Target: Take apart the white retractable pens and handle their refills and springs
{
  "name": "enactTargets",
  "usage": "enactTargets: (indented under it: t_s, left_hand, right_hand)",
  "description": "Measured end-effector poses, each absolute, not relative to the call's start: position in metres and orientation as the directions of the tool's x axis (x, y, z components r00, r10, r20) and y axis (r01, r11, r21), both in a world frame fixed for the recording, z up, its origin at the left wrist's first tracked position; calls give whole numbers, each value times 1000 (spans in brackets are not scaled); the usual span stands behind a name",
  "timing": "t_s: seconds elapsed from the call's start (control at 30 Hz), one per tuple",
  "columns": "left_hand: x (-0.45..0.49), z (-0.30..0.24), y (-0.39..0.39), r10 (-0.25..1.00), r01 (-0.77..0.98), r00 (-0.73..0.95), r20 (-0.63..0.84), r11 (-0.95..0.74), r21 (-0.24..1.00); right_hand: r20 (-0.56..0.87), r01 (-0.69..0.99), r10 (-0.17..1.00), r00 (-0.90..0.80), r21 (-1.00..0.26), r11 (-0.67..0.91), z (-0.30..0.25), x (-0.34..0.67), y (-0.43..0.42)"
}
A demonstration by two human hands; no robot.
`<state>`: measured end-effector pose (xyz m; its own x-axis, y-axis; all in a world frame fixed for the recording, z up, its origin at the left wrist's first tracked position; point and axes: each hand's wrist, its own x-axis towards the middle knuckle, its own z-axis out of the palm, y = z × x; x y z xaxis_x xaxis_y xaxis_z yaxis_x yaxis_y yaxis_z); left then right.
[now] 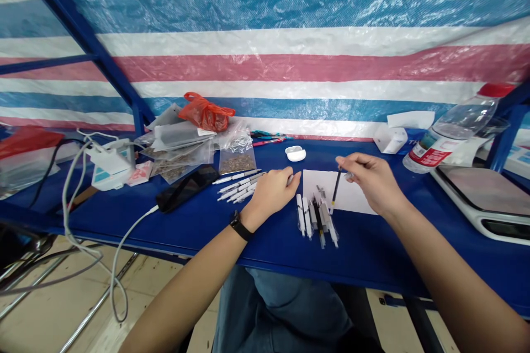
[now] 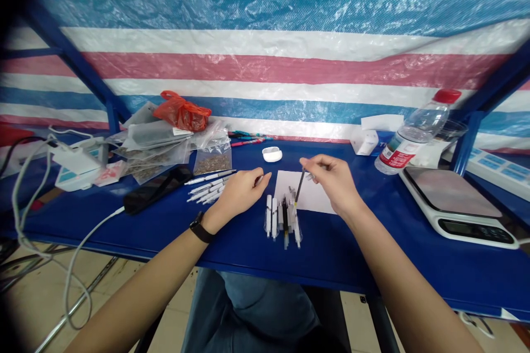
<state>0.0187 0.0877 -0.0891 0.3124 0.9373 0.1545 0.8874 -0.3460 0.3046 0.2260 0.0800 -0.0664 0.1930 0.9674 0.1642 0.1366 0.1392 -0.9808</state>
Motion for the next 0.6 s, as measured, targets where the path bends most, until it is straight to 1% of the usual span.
enactTargets:
  t_s: [0.17, 0.3, 0.47, 0.6]
  left_hand:
    - [19, -89, 88, 934, 870, 341, 109, -357, 339]
    - [19, -89, 86, 940, 885, 335, 67, -339, 320]
    - [19, -89, 86, 945, 903, 325, 39, -322, 285]
    - [19, -91, 87, 939, 892, 339, 54, -339, 299]
  right_hand:
    - [128, 350, 992, 4, -929, 118, -71, 216, 74]
    - [109, 534, 985, -136, -829, 165, -76, 212, 73]
    - [82, 658, 977, -197, -728, 194, -75, 218, 74]
    - [30, 722, 975, -219, -668, 183, -74, 224, 75]
